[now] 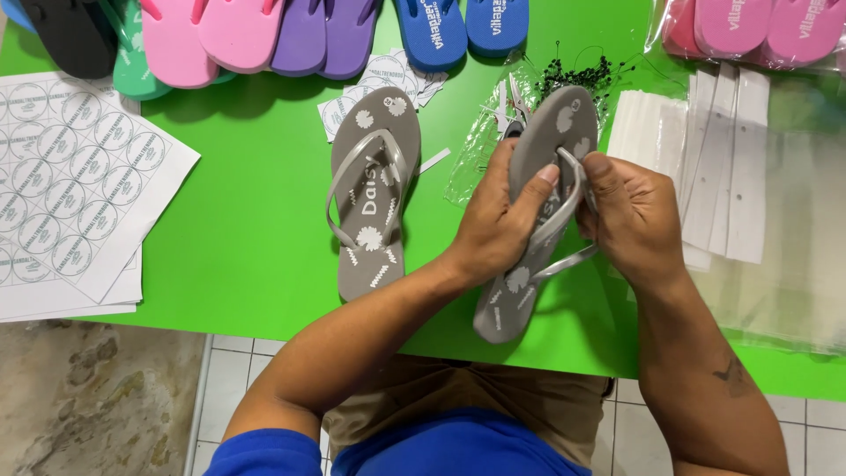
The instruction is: Cleaning and inspecting finished flip-flops using a cloth before packaging.
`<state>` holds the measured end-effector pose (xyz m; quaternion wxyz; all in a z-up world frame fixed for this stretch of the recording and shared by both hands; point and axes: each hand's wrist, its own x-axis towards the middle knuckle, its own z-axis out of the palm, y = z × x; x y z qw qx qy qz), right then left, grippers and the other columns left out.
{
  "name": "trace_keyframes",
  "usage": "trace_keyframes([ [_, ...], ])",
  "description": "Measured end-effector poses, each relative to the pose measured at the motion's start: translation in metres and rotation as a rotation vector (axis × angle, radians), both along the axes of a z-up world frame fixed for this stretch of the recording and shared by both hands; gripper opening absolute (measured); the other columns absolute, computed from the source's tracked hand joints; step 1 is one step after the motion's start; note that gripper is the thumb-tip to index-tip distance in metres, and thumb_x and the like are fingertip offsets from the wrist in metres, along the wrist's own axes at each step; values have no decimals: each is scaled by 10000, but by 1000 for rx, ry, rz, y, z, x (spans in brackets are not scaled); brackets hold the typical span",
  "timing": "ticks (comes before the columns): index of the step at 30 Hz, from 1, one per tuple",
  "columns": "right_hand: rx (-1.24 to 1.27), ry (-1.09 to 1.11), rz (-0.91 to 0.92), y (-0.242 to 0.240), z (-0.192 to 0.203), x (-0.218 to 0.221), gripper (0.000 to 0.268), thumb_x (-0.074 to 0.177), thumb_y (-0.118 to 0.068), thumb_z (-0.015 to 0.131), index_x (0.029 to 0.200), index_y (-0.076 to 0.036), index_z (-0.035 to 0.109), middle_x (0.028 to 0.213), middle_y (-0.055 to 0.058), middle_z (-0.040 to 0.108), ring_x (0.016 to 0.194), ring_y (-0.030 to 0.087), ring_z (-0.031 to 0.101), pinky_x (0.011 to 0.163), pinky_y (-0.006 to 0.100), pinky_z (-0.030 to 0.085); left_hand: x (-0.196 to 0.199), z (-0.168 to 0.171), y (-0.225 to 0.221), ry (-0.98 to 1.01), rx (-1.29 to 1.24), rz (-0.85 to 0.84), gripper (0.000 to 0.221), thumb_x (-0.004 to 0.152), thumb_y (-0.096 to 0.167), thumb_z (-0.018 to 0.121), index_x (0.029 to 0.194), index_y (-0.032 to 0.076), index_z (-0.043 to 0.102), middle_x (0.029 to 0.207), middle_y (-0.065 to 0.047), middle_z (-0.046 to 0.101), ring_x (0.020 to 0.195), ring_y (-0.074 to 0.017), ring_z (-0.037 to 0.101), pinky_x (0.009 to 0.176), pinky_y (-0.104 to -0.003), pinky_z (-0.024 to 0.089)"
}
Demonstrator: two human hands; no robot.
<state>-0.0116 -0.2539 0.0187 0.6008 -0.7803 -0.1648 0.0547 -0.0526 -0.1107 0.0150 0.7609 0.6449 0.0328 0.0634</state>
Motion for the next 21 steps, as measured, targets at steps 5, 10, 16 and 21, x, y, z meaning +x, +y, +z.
trace_keyframes([
  [5,87,164,-17,4,2,-3,629,1164,-381,490,674,-10,619,410,115,479,397,159,507,502,254,440,8,-2,16,3,9,28,222,1022,249,584,1156,74,553,845,-71,584,841,-179,564,755,-375,493],
  [10,130,191,-53,6,7,-4,595,1178,-339,488,685,-33,621,437,119,510,415,155,549,509,246,477,4,-13,3,6,137,-50,231,1003,240,582,1188,113,529,778,-151,600,748,-315,636,715,-460,476],
  [16,4,18,-38,6,-6,-1,543,1188,-309,497,766,-6,653,473,112,502,468,147,518,529,253,445,4,0,8,-44,94,34,167,1027,200,547,1157,97,524,757,-119,594,744,-232,601,705,-416,497],
  [21,43,27,-25,9,-15,-1,528,1170,-323,524,762,-11,643,522,120,549,496,143,544,506,248,443,8,-1,20,-98,60,203,136,1039,216,555,1113,105,530,767,-33,542,761,-149,562,716,-340,489],
])
